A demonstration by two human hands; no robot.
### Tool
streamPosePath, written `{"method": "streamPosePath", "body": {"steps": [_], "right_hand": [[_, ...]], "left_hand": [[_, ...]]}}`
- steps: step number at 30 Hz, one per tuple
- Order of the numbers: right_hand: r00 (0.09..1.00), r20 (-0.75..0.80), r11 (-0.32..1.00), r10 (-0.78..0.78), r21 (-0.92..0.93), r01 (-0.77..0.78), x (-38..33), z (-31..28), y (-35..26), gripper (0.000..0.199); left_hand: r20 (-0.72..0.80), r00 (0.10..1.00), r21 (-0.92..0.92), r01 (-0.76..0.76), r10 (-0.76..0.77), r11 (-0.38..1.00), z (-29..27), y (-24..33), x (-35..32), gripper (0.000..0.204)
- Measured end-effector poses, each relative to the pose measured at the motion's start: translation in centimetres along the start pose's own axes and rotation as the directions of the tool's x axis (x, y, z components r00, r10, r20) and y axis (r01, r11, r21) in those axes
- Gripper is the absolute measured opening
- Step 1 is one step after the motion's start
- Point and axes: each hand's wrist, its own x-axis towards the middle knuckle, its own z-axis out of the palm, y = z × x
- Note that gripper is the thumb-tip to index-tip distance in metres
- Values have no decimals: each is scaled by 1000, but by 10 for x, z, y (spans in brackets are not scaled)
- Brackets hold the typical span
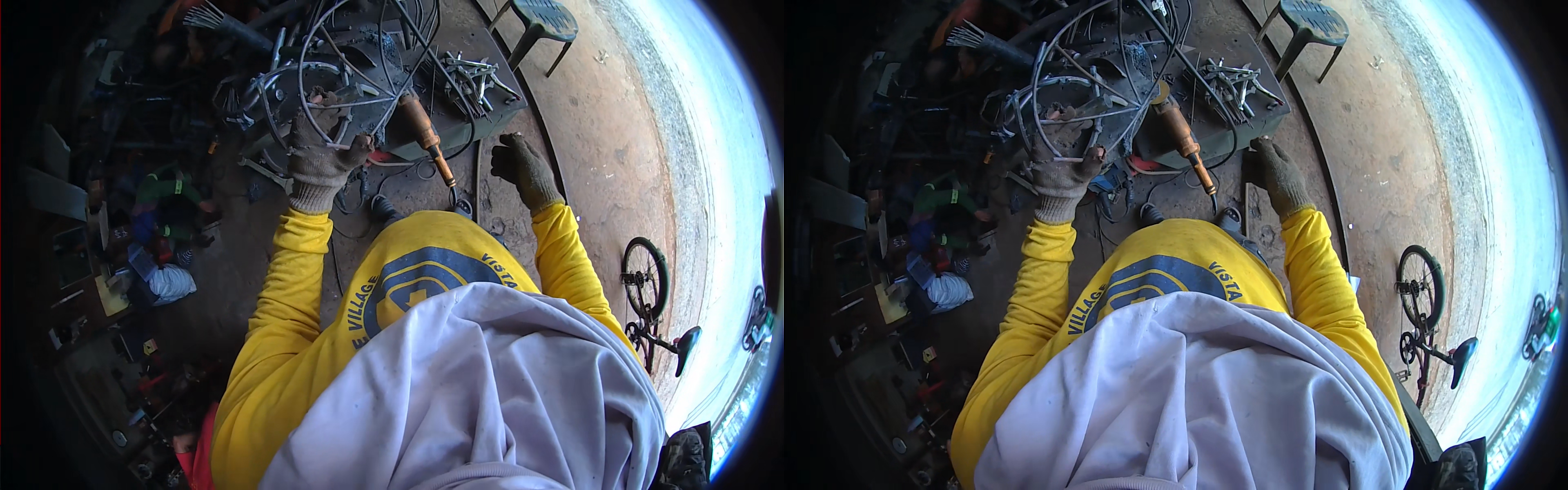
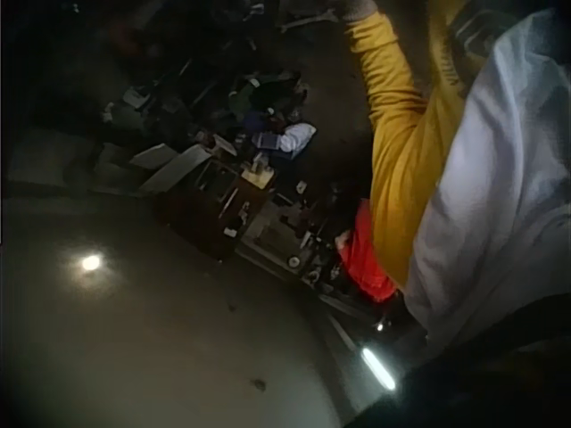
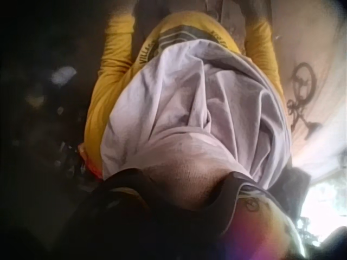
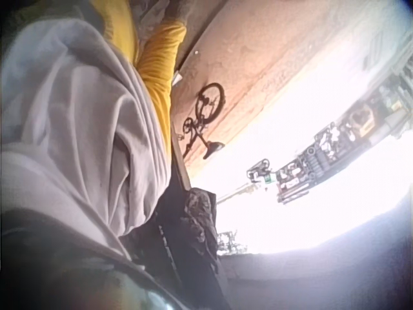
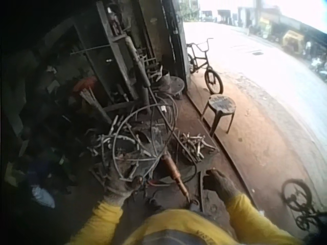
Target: The person welds metal rods onto a circular metal frame using a welding torch and a hammer to join and align the components.
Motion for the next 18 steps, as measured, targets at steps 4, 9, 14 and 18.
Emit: {"method": "streamPosePath", "body": {"steps": [4,9,14,18], "right_hand": [[999,33,999,6,-45,-4,8,8,-9,47],[997,54,996,-50,-66,53,13,20,-37,44],[986,106,988,-129,-72,137,38,35,-65,42],[976,121,981,-180,-48,187,53,61,-88,39]], "left_hand": [[-158,961,-339,163,-227,927,24,7,0,92],[-246,952,-278,112,-183,954,39,1,0,92],[-262,945,-277,120,-195,953,39,-7,-9,94],[-269,950,-182,110,-158,977,36,-8,-6,84]]}}
